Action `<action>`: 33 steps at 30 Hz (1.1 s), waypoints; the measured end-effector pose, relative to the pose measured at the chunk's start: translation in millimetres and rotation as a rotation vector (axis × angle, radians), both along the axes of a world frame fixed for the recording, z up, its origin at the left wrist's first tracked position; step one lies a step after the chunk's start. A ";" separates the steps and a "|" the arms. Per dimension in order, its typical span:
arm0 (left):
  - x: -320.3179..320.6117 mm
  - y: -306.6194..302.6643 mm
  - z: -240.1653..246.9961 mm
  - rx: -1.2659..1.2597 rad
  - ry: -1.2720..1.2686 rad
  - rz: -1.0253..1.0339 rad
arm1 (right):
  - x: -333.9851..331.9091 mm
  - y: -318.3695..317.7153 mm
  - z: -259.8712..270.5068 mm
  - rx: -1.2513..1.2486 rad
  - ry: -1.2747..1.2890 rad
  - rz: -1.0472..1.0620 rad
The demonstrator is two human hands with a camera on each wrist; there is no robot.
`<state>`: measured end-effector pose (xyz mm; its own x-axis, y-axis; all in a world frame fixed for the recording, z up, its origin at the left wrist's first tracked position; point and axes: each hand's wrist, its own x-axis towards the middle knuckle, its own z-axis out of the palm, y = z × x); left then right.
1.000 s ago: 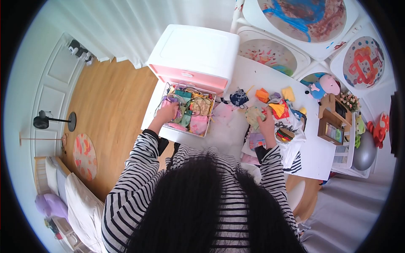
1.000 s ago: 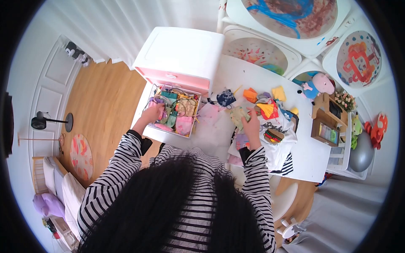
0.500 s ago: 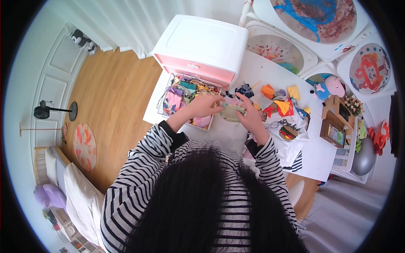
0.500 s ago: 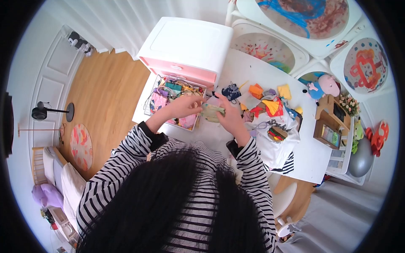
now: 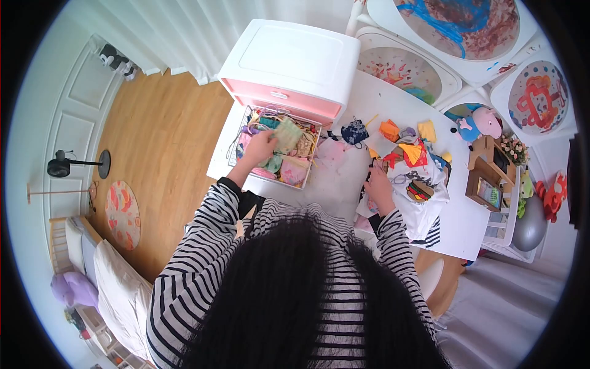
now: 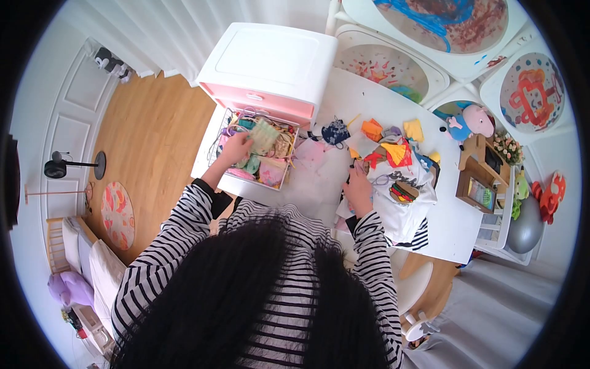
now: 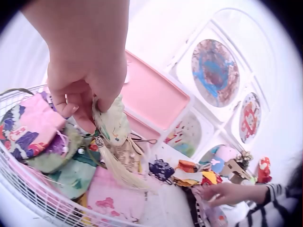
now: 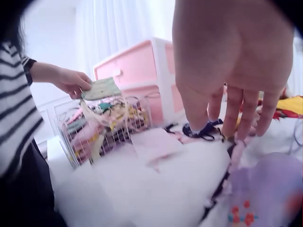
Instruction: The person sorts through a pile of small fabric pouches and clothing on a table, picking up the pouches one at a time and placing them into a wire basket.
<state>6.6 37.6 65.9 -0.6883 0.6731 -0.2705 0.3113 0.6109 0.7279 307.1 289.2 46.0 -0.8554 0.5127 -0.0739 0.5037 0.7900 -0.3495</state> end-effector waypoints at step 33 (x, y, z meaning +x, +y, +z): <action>-28.5 -12.5 3.7 -0.505 0.050 -0.070 | 39.4 43.8 -27.5 -0.228 0.130 -0.165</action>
<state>-21.9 25.0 69.6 -0.6663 0.5120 -0.5420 0.3911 0.8589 0.3306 346.5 333.0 18.5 -0.7719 0.6281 -0.0982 0.5577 0.5949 -0.5788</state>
